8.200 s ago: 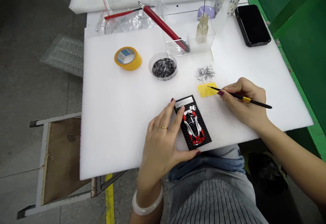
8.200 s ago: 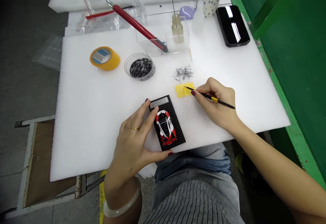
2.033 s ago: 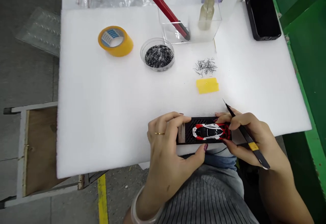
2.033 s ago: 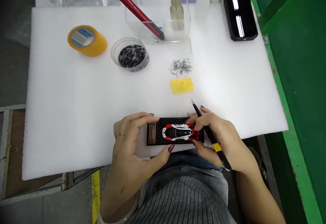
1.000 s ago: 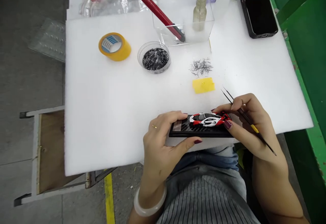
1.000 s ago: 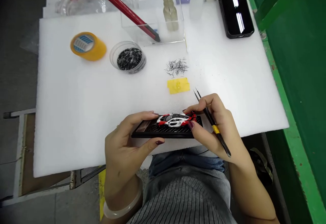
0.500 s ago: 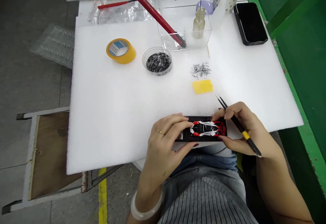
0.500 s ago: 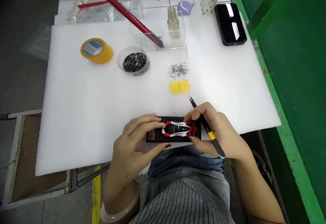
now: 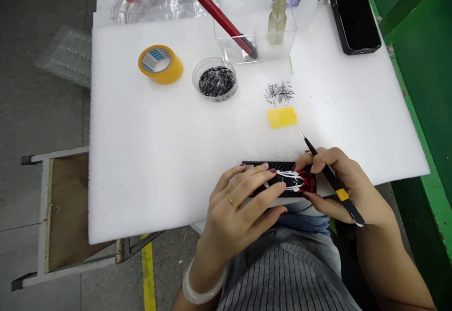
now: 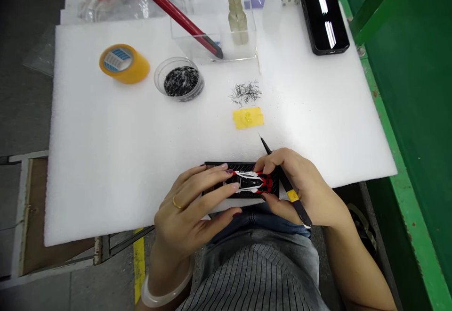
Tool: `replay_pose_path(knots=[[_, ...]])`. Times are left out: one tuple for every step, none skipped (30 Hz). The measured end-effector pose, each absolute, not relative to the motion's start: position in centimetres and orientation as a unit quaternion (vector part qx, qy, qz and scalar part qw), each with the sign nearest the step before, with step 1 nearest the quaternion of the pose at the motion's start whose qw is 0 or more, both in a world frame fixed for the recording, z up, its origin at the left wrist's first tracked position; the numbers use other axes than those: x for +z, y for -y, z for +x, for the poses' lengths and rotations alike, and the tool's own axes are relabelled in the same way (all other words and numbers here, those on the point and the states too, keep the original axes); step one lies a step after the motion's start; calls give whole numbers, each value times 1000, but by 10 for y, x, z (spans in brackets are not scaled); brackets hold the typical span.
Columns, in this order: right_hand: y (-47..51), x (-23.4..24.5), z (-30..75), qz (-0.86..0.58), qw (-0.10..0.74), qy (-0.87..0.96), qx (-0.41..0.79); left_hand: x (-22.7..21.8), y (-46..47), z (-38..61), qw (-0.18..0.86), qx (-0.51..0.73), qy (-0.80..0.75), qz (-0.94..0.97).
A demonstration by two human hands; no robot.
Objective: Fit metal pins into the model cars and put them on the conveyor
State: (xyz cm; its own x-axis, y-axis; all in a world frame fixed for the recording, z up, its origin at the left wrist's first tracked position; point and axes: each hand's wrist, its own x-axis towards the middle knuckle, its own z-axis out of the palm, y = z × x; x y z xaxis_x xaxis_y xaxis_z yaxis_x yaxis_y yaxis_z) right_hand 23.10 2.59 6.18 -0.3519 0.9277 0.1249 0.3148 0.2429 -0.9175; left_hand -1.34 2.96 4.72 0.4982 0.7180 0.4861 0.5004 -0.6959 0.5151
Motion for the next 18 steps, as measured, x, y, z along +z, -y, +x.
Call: replay_pose_path(knots=[[-26,62,231,-441,360,702,429,47,-30,-12,143,354,-348,856],[-26,62,231,-440,360,701,431,46,-30,-10,132,359,-342,858],[-27,62,231,-440,360,699,433,46,-31,-9,125,364,-341,858],[-27,62,231,-441,360,697,436,46,-31,-8,121,366,-343,856],[-26,62,231,-442,359,695,438,46,-31,-6,122,365,-346,856],[-26,62,231,-443,359,694,440,46,-31,-6,126,363,-347,855],[-26,62,231,-444,357,693,442,46,-31,-5,131,360,-348,856],[-26,62,232,-445,356,693,442,46,-30,-5,135,358,-348,856],[-25,62,232,-445,356,692,443,46,-30,-6,137,357,-347,857],[-25,62,232,-446,356,691,444,46,-30,-6,139,356,-346,857],[-25,62,232,-446,357,690,445,46,-30,-6,140,357,-345,857],[-24,62,233,-446,358,688,446,46,-30,-6,139,358,-344,857],[-25,62,233,-445,359,687,448,46,-30,-6,139,358,-343,857],[-25,62,233,-445,360,686,449,46,-30,-6,139,358,-342,858],[-25,62,232,-445,360,686,449,46,-30,-5,138,359,-342,858],[-25,62,232,-445,359,686,449,45,-30,-5,138,359,-341,858],[-25,62,232,-445,358,687,449,45,-30,-4,138,358,-342,858],[-25,62,232,-445,357,688,448,45,-30,-4,139,357,-344,857]])
